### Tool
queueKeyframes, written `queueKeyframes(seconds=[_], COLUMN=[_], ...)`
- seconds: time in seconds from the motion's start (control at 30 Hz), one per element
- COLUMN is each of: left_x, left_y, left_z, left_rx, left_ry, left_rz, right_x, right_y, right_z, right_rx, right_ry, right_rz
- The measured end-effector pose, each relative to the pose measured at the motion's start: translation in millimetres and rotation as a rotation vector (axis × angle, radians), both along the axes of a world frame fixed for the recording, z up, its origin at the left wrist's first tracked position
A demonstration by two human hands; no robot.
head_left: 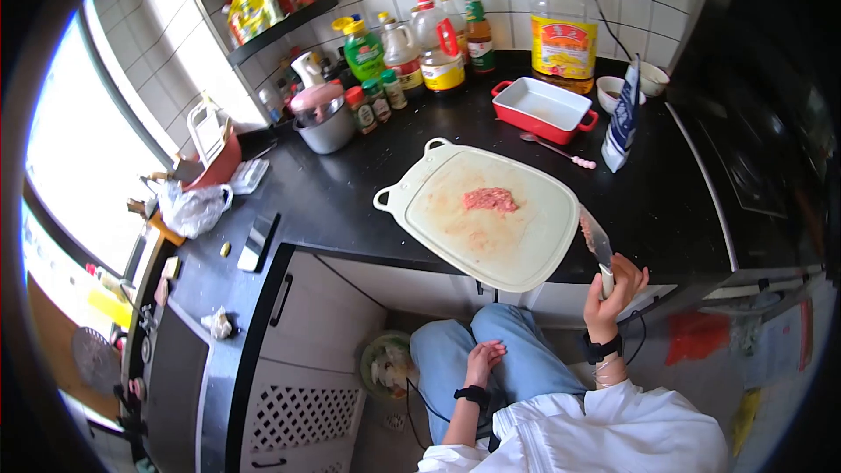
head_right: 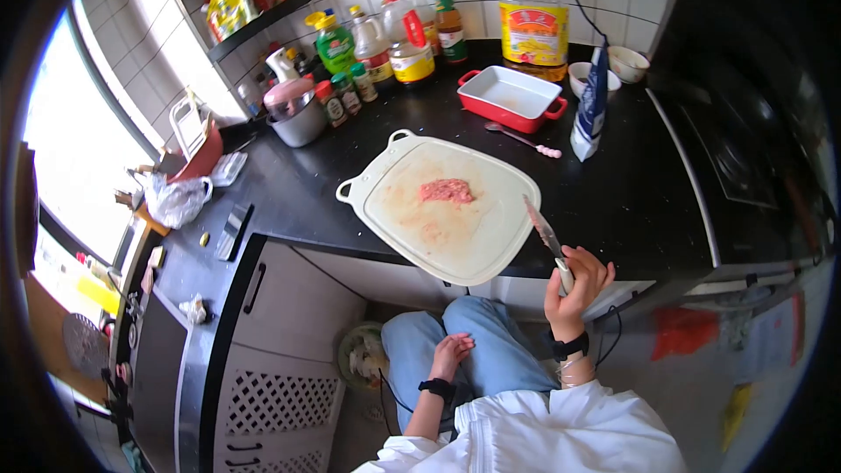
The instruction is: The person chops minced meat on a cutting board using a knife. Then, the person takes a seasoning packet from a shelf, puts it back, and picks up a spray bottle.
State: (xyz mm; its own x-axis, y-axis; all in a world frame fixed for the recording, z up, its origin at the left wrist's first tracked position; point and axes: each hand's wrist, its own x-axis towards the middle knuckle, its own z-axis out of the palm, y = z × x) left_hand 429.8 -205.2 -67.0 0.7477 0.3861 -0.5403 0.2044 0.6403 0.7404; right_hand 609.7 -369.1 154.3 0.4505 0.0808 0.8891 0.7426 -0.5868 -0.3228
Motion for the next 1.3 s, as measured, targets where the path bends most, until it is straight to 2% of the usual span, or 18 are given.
queueKeyframes(seconds=[0.4, 0.53, 0.7, 0.8, 0.83, 0.93, 1.03, 1.3], left_x=[1, 1, 1, 0, 0, 0, 0, 0], left_y=[-2, -1, 0, 1, 1, 2, 0, 0], left_z=[2, 3, -2, -3, -4, -9, -5, -9], left_rx=[-0.03, -0.003, -0.02, -0.007, -0.011, -0.007, 0.0, 0.026], left_ry=[-0.022, 0.002, -0.019, -0.01, -0.019, -0.023, -0.018, -0.016], left_rz=[0.029, 0.022, 0.013, 0.008, 0.006, 0.007, 0.013, 0.012], right_x=[5, 1, -18, -11, -4, 11, 25, 26], right_y=[-1, -4, -5, 1, 6, 20, 33, 38], right_z=[-7, -4, 60, 79, 90, 111, 106, 108], right_rx=[-0.024, -0.028, -0.057, 0.094, 0.101, -0.064, -0.219, -0.331], right_ry=[-0.043, 0.045, 0.265, 0.422, 0.349, 0.295, 0.375, 0.308], right_rz=[-0.023, -0.016, 0.077, 0.143, 0.223, 0.225, 0.183, 0.203])
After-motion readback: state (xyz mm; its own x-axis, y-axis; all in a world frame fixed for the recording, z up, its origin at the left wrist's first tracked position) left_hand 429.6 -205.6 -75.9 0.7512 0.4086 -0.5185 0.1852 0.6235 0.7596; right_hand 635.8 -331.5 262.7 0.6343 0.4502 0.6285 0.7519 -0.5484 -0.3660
